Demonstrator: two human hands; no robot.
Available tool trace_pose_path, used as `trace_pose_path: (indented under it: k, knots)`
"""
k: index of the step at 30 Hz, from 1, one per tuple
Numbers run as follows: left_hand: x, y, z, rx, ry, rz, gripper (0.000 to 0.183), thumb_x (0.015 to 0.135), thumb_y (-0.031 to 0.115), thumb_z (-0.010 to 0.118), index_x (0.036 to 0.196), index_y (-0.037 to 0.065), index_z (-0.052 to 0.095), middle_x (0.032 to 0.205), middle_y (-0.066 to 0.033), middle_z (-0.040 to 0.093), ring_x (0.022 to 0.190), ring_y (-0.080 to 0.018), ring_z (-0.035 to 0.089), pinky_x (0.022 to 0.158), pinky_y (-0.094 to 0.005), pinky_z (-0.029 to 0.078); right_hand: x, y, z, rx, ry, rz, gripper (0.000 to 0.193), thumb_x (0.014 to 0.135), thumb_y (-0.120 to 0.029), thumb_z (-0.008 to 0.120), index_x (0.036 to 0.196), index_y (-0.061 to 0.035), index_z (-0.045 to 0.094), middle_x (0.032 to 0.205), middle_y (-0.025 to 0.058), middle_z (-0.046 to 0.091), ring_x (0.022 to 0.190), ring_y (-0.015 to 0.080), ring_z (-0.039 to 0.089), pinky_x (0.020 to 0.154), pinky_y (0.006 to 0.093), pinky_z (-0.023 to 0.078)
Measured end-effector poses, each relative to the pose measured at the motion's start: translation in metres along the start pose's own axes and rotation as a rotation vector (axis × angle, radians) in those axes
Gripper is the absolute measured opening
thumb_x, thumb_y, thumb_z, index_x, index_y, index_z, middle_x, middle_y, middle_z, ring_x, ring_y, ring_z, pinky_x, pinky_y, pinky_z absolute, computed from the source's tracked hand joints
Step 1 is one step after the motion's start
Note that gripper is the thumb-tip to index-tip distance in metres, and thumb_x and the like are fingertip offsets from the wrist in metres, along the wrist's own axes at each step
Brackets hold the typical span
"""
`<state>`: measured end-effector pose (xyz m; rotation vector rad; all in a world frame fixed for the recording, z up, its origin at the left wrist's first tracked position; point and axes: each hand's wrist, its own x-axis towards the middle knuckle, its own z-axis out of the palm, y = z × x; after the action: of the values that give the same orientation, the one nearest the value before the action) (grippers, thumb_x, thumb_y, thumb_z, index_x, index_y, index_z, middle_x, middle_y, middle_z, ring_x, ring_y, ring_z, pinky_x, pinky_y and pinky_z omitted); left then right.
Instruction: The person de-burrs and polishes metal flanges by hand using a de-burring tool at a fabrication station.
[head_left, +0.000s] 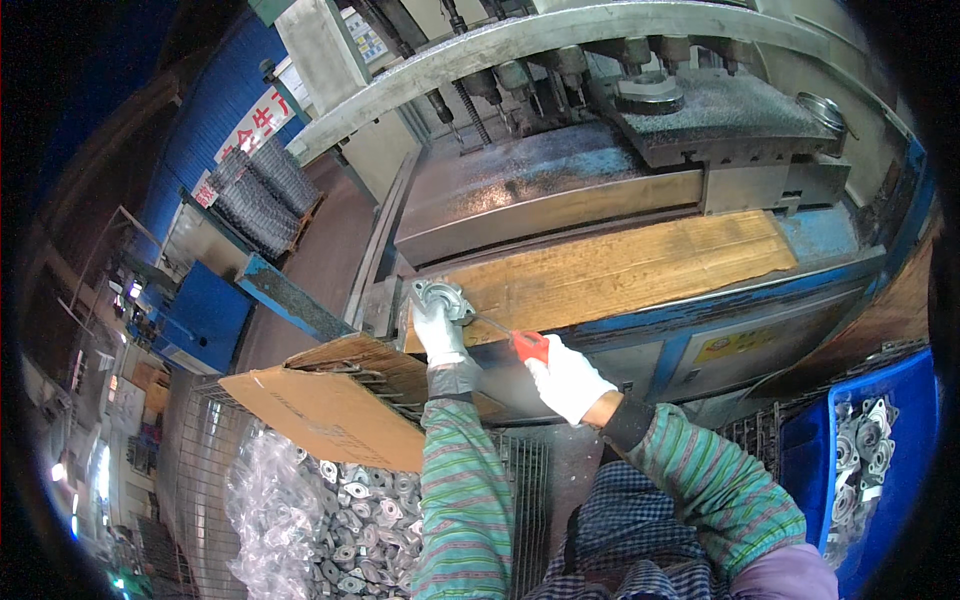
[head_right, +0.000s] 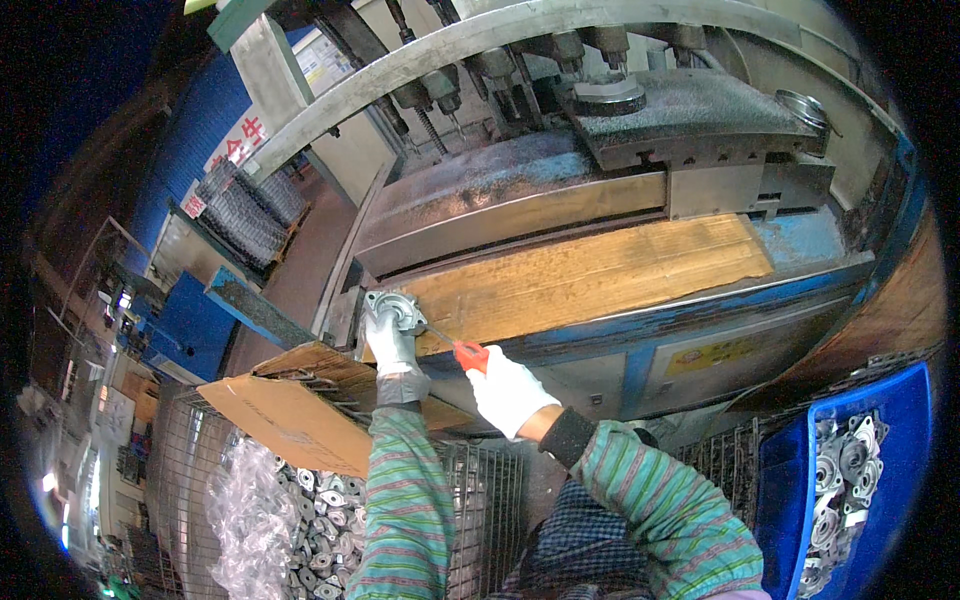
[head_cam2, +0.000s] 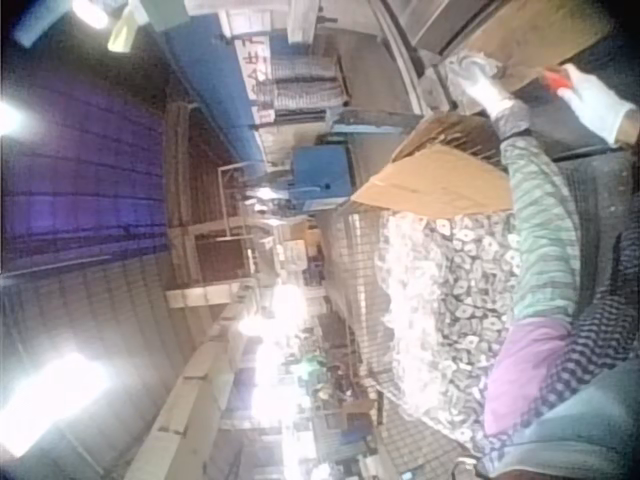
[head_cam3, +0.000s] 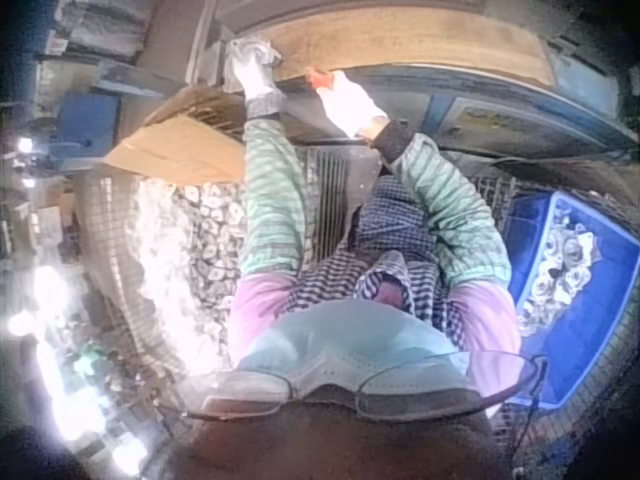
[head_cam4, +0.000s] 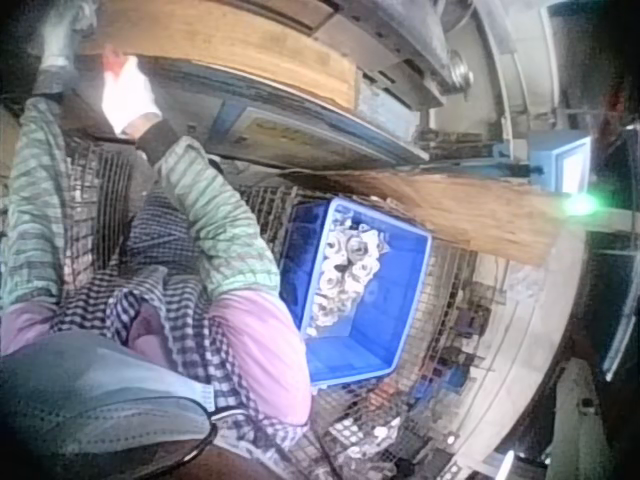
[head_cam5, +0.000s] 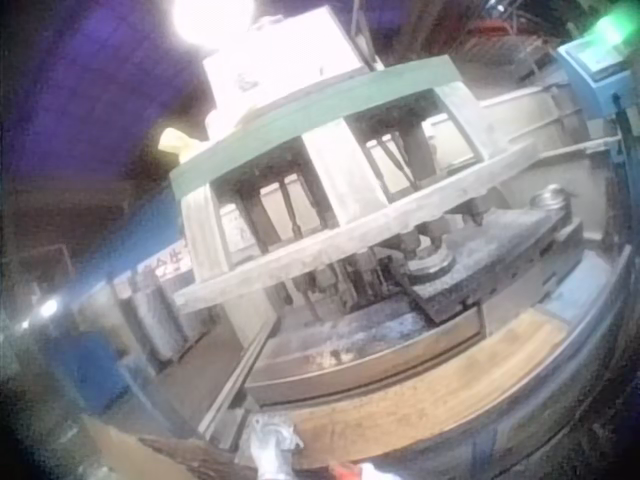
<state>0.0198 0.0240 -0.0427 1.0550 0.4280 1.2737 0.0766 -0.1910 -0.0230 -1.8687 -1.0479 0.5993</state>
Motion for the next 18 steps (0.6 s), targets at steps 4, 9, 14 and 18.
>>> trace_pose_path:
  k: [4, 9, 14, 18]
  knots:
    - [0.002, -0.003, -0.003, -0.010, -0.023, 0.004, 0.034, 0.076, -0.003, 0.038, 0.109, 0.004, 0.043, 0.081, -0.0128, 0.056, 0.059, -0.0184, 0.054, 0.049, -0.0292, 0.046, 0.001, 0.000, 0.000, 0.000, 0.000, -0.015, 0.033, 0.085, -0.026, 0.048, 0.100, 0.0019, 0.042, 0.079, 0.0261, 0.058, 0.073, 0.0418, 0.058, 0.063, 0.0459, 0.046]
    - [0.005, -0.006, -0.009, 0.009, -0.041, 0.025, 0.035, 0.076, -0.003, 0.038, 0.110, 0.004, 0.043, 0.082, -0.0116, 0.056, 0.062, -0.0182, 0.055, 0.051, -0.0285, 0.047, 0.003, 0.000, 0.002, 0.005, -0.006, -0.012, 0.035, 0.086, -0.026, 0.048, 0.102, 0.0033, 0.041, 0.079, 0.0272, 0.058, 0.074, 0.0424, 0.058, 0.064, 0.0455, 0.046]
    - [0.007, -0.008, -0.013, 0.035, -0.038, 0.026, 0.035, 0.077, -0.003, 0.039, 0.111, 0.004, 0.042, 0.082, -0.0111, 0.055, 0.062, -0.0177, 0.055, 0.051, -0.0276, 0.047, 0.002, 0.000, 0.004, 0.011, 0.011, -0.043, 0.032, 0.085, -0.025, 0.048, 0.099, 0.0033, 0.041, 0.076, 0.0266, 0.058, 0.070, 0.0417, 0.058, 0.061, 0.0453, 0.046]
    - [0.003, -0.004, -0.010, 0.017, -0.051, 0.024, 0.040, 0.076, -0.003, 0.039, 0.115, 0.004, 0.041, 0.083, -0.0105, 0.055, 0.063, -0.0180, 0.055, 0.051, -0.0281, 0.047, 0.008, 0.006, 0.007, 0.010, 0.042, -0.034, 0.033, 0.085, -0.025, 0.049, 0.100, 0.0031, 0.041, 0.077, 0.0263, 0.058, 0.071, 0.0418, 0.058, 0.062, 0.0455, 0.046]
